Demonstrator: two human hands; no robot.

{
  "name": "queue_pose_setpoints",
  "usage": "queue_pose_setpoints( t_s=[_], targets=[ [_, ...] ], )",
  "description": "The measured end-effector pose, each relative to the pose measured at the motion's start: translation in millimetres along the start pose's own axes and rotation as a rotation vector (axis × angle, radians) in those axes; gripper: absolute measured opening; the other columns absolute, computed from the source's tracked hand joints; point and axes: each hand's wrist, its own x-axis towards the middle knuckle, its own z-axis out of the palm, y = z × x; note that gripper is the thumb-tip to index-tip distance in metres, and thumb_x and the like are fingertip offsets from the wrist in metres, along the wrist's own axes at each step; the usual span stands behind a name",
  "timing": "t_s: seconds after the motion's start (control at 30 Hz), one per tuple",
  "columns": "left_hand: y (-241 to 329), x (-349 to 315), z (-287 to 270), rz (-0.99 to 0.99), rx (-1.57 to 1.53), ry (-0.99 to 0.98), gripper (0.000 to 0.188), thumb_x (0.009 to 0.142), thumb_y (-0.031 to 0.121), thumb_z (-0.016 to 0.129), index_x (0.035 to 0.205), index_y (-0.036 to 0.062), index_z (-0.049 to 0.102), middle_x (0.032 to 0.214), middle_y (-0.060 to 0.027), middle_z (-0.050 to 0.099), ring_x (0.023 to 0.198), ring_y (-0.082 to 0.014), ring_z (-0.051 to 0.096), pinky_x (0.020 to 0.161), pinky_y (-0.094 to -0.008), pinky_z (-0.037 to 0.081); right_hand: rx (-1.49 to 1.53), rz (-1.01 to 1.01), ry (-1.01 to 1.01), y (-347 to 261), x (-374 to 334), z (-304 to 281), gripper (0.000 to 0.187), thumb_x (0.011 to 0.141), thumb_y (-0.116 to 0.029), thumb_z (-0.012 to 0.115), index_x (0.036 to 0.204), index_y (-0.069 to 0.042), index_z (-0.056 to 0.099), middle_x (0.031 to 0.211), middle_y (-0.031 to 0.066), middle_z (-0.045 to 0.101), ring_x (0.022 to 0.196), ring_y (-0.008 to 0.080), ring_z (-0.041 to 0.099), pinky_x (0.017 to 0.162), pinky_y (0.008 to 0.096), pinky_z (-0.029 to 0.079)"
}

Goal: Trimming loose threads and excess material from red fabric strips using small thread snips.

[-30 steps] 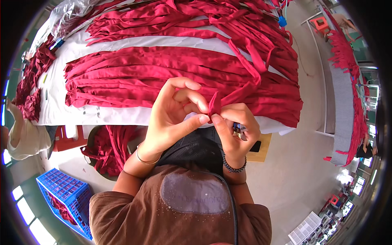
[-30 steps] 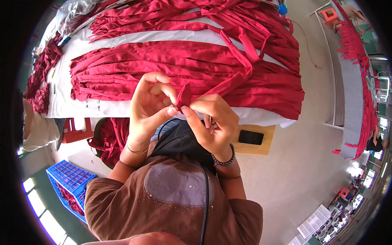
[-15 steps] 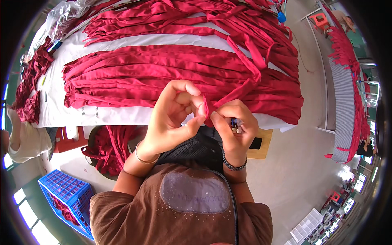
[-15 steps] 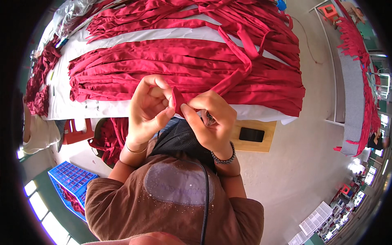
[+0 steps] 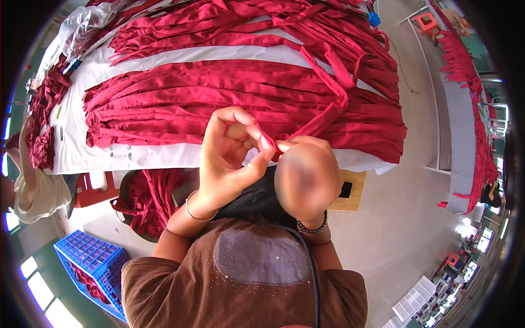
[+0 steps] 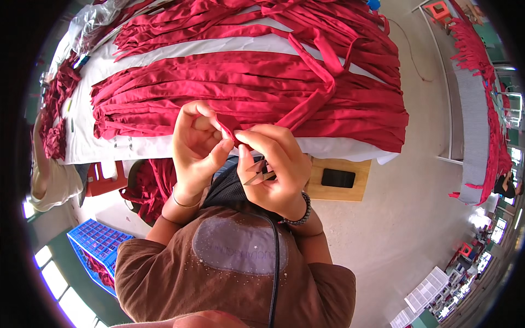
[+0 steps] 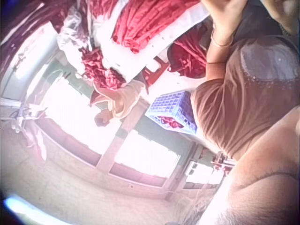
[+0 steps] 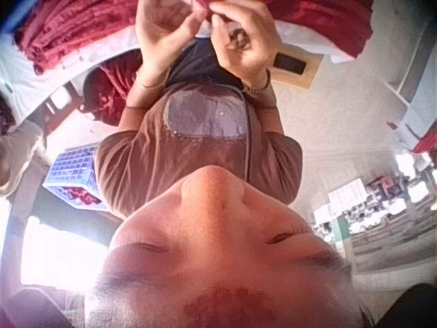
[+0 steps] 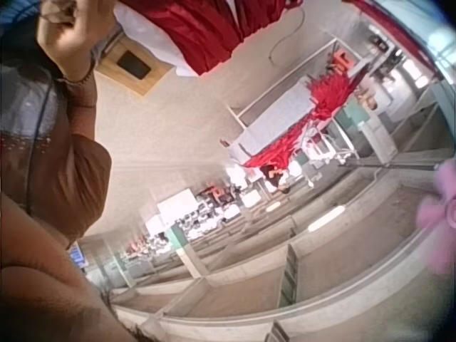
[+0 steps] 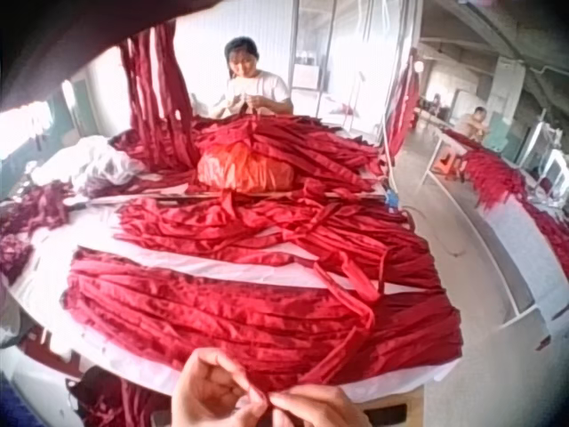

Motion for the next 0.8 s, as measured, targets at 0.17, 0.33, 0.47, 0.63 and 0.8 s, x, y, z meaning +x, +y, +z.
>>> queue_pose_setpoints(
  t_s=[0.17,0.33,0.47,0.63,0.8],
  targets=[
    [1,-1,0,0.039,0.054,-0.015,0.046,0.080,-0.012,0.064,0.115,0.0004,0.037,0.093,-0.0100,0.057,0.086,-0.0144,0.060,0.080,-0.0275,0.050,0.068,0.073,-0.059,6,1,-8,0.018,0.075,0.002,0.071,0.092,-0.002,0.067,0.084,0.0096,0.065,0.071,0.0212,0.064,0.058,0.0284,0.050],
    [3,-3,-2,0.067,0.162,-0.045,0.044,0.081,-0.007,0.066,0.118,-0.0026,0.042,0.096,-0.0106,0.056,0.088,-0.0149,0.058,0.079,-0.0270,0.049,0.077,0.140,-0.034,3,-1,-8,0.014,0.077,0.002,0.071,0.090,-0.001,0.066,0.084,0.0081,0.065,0.054,0.0084,0.052,0.048,0.0209,0.038],
    [2,7,-17,0.220,0.408,-0.150,0.027,0.083,0.003,0.068,0.107,-0.0030,0.058,0.105,-0.0113,0.052,0.094,-0.0165,0.052,0.083,-0.0281,0.045,0.192,0.110,0.004,9,-3,-4,0.012,0.078,0.004,0.068,0.088,0.000,0.063,0.085,0.0080,0.064,0.049,0.0029,0.040,0.046,0.0190,0.031],
    [-7,13,-18,0.273,0.296,-0.178,0.018,0.087,0.003,0.063,0.102,-0.0017,0.056,0.103,-0.0115,0.052,0.094,-0.0171,0.053,0.084,-0.0289,0.044,0.268,0.133,-0.035,10,-6,-2,0.013,0.079,0.004,0.067,0.089,-0.001,0.060,0.087,0.0078,0.062,0.049,0.0033,0.040,0.047,0.0189,0.033],
    [-5,3,-8,0.156,0.223,-0.073,0.007,0.094,0.005,0.052,0.096,0.0009,0.047,0.096,-0.0107,0.050,0.081,-0.0128,0.048,0.074,-0.0246,0.042,0.118,0.027,-0.265,7,-1,-1,0.014,0.081,-0.005,0.066,0.089,-0.003,0.055,0.080,0.0116,0.057,0.056,0.0237,0.056,0.051,0.0307,0.044]
  ],
)
